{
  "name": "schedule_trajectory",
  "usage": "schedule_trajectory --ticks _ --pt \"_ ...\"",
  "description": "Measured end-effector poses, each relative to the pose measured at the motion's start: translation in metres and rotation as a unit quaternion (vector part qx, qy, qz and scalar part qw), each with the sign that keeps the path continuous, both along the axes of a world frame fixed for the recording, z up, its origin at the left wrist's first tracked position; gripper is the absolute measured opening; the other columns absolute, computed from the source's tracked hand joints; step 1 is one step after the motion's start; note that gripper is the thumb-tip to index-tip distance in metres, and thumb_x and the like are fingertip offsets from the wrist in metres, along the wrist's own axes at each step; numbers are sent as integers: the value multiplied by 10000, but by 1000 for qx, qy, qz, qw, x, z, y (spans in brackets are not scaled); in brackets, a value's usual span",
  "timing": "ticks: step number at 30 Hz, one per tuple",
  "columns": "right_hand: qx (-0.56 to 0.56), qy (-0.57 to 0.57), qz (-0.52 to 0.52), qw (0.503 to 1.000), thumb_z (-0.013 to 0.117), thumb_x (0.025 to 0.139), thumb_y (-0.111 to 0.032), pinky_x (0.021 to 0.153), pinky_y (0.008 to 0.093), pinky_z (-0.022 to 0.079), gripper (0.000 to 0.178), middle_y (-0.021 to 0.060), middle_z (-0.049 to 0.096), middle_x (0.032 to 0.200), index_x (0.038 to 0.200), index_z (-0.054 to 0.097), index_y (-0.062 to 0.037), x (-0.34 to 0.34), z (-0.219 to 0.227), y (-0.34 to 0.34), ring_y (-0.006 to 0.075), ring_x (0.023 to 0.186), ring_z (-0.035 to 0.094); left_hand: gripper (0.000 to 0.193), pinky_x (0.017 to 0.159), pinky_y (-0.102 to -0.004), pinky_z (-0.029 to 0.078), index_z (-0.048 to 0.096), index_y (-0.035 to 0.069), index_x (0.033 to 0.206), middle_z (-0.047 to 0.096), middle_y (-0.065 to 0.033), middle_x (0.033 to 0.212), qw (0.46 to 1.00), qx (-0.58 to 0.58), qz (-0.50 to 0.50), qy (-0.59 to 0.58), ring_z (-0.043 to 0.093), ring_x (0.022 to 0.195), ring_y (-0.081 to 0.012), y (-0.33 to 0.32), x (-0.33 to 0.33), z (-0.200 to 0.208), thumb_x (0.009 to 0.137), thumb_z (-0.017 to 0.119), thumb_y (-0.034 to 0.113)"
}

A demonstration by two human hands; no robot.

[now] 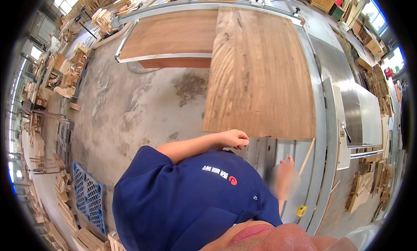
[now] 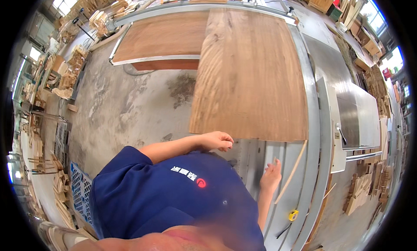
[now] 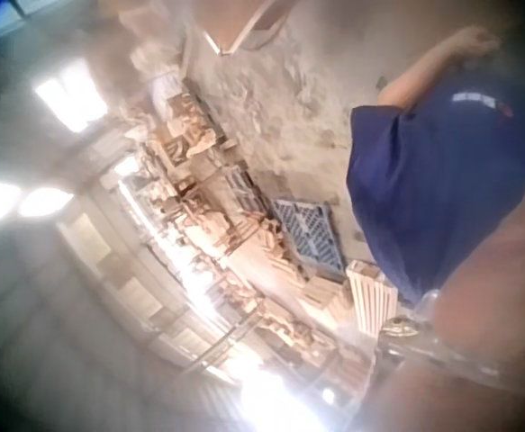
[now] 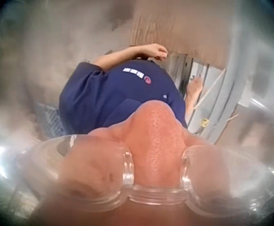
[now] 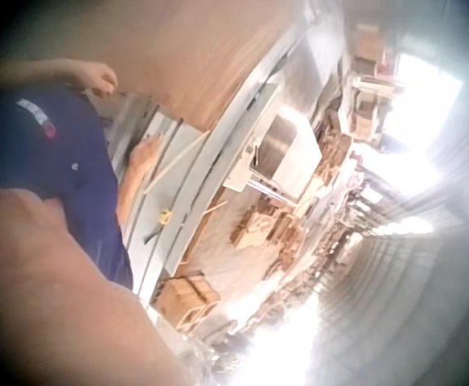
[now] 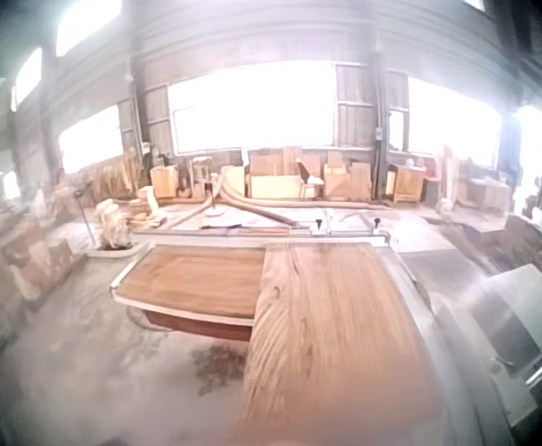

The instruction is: The person collects thin wood strips and fits them into the edge of a larger wooden panel on a sliding table saw, then puts on safety glasses.

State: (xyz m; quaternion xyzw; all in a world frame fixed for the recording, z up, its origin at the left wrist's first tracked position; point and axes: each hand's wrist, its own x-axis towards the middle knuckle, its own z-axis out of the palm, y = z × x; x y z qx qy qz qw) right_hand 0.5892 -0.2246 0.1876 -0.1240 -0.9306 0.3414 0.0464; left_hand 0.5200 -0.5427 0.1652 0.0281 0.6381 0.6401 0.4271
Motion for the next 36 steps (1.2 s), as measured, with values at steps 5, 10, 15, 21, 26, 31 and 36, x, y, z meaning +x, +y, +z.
schedule_trajectory --ticks 5,10,15,21,26,31,36 --pt "-74 -77 51 993 591 1014 -136 722 341 531 157 127 703 820 1042 636 12 1 -12 -137 208 761 689 469 967 -328 521 539 -20 1372 660 -71 1218 998 41 47 -1 643 1068 -156 -119 33 -13 1045 588 313" --pt "-97 -52 131 985 667 959 -84 715 317 518 107 126 706 837 953 678 22 -4 8 -254 184 763 666 434 963 -320 523 549 -13 1372 659 -77 1241 995 39 95 -18 641 1062 -145 -219 55 0 1046 595 270" --pt "-125 21 165 978 742 875 -53 662 313 489 73 101 653 771 886 721 16 -33 5 -334 207 708 619 436 970 -324 527 549 -6 1380 659 -92 1255 987 50 150 -26 641 1062 -155 -300 56 -17 1047 591 273" --pt "-139 -7 235 962 765 866 -147 676 344 492 153 110 645 761 872 740 3 -122 -34 -423 230 725 627 411 969 -330 537 551 1 1376 673 -109 1237 964 44 261 -37 668 1070 -185 -395 32 -34 1058 574 260" --pt "-193 -21 315 929 746 878 -168 714 368 501 167 145 655 809 924 746 -7 -214 -49 -541 284 767 637 415 945 -333 539 541 -13 1383 671 -108 1266 931 -17 362 -41 655 1080 -180 -491 5 -43 1046 586 224" --pt "-239 -35 376 895 737 884 -172 739 375 502 181 149 660 843 957 741 -7 -281 -40 -637 291 810 639 341 960 -340 553 560 15 1349 666 -104 1248 919 -24 393 -25 674 1060 -191 -558 -49 -24 1064 569 202" --pt "-224 -109 338 908 748 899 -190 700 352 510 223 151 686 820 957 729 24 -324 -21 -661 231 744 647 337 898 -293 531 591 8 1308 681 -67 1169 936 -13 352 9 651 1014 -143 -585 -150 -18 1030 619 198"
